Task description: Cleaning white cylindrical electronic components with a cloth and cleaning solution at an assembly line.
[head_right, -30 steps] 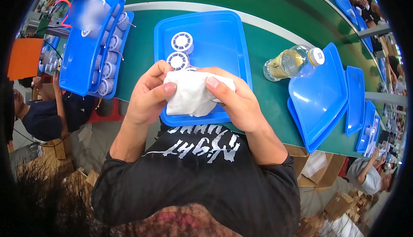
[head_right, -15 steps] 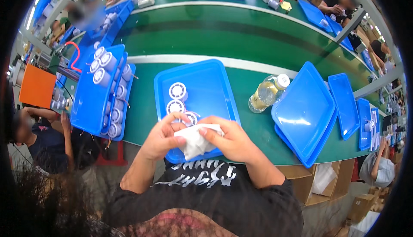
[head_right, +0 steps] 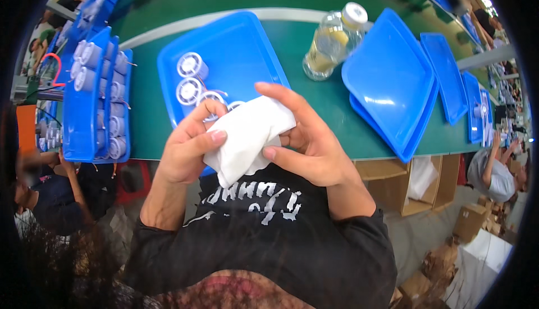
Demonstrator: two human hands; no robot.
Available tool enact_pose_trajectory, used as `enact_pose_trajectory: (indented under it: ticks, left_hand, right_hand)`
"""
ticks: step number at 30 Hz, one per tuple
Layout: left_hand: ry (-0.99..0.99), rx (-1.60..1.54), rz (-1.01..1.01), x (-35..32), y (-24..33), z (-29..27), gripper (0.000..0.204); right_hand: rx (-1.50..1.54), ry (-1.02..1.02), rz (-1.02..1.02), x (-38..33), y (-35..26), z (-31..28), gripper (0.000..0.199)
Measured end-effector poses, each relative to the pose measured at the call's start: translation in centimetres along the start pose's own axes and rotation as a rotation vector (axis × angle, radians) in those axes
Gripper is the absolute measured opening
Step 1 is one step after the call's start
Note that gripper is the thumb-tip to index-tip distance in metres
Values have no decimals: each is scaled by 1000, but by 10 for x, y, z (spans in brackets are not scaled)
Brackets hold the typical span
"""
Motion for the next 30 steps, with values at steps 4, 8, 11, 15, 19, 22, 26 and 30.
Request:
enact_pose_trajectory:
  ticks: [4, 8, 11, 15, 19, 22, 26, 30]
  left_hand:
    - [-40, -35, -32, 0, -13, 4, 32]
    - [-41, 6, -5, -8, -21, 8, 33]
    - [-1, 53, -14, -13, -23, 12, 32]
    - [-96, 160, -28, -16, -28, 18, 33]
    - [-209, 456, 128, -18, -19, 34, 57]
    - [-249, 832, 268, -15, -13, 43, 87]
    - [-176, 1060, 519, -17, 1, 59, 98]
    - [-25, 1037, 613, -19, 1, 52, 87]
  right_hand:
    - [-89, 58, -43, -13, 3, -5, 56]
    - [-305, 160, 2, -24, 7, -15, 36]
    - [-579, 107, -62, -27, -2, -12, 33]
    - [-646, 205, -163, -26, -27, -9, 28]
    - [-1142, 143, -347, -22, -52, 17, 20]
    - [-820, 224, -116, -15, -37, 5, 11]
    - [-776, 282, -10, -12, -32, -1, 11]
    - [-667, 293, 37, -10, -28, -3, 11]
Point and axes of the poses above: each hand's wrist, its own x-axis towards the middle knuckle, its own z-axis out of the palm, y = z × x, the point moved 10 cm from there along x, towards the middle knuckle, and after that the axes turned 3 degrees about z, right-handed, at the moved point
